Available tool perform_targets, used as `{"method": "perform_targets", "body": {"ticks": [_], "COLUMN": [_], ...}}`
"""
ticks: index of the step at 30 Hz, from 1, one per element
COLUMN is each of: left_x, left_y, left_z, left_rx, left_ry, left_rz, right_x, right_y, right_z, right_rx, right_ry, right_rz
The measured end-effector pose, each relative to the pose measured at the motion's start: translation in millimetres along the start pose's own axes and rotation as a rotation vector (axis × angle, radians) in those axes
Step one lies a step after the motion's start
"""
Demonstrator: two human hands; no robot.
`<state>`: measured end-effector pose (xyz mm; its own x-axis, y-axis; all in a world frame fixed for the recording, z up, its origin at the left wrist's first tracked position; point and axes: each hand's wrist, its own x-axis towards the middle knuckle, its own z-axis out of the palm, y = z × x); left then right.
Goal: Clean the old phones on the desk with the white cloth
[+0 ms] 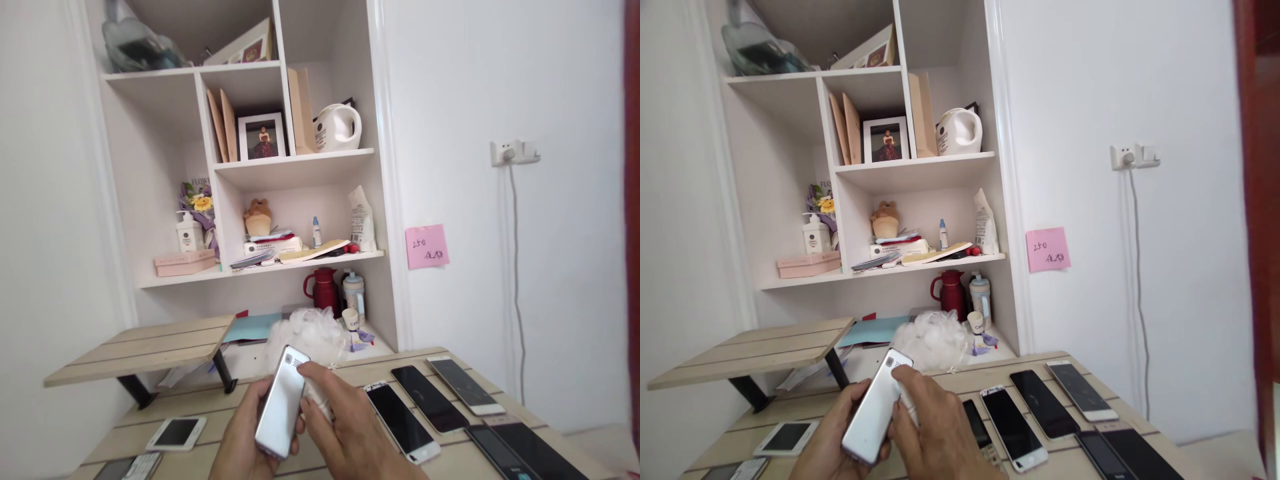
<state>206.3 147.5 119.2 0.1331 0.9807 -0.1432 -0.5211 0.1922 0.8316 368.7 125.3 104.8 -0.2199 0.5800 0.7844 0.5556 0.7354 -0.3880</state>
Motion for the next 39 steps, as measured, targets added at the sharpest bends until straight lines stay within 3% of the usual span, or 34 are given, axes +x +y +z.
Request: {"method": "perform_targets", "body": {"ticks": [8,15,22,26,30,36,39], "left_x": [-3,4,13,15,13,12,13], "left_y": [3,-15,-24,-23,-23,-26,-30], "left_z": [3.5,-1.3,0.3,-0.5,0.0,1.1,-0.7], "left_rx": [-0.11,-0.155,-0.274,-0.315,-0.289,-0.177,-0.107], "left_ry": [0.102,-0.103,0.111,0.197,0.179,0.118,0.097], "left_rz": [-0.1,-0.04,-0.01,-0.033,-0.087,-0.041,-0.041], "right_x": [-9,-2,-2,-4,-7,-2,-2], "right_y": [-2,-7,-9,-4,1,4,5], "right_z": [9,4,2,2,4,8,8], "right_rx": [-0.021,0.146,0.109,0.067,-0.045,0.049,-0.013], "right_ry": [0.013,-0.025,-0.012,-0.132,-0.232,-0.192,-0.18], "right_rz": [0.109,0.057,0.048,0.048,0.127,0.123,0.175]}}
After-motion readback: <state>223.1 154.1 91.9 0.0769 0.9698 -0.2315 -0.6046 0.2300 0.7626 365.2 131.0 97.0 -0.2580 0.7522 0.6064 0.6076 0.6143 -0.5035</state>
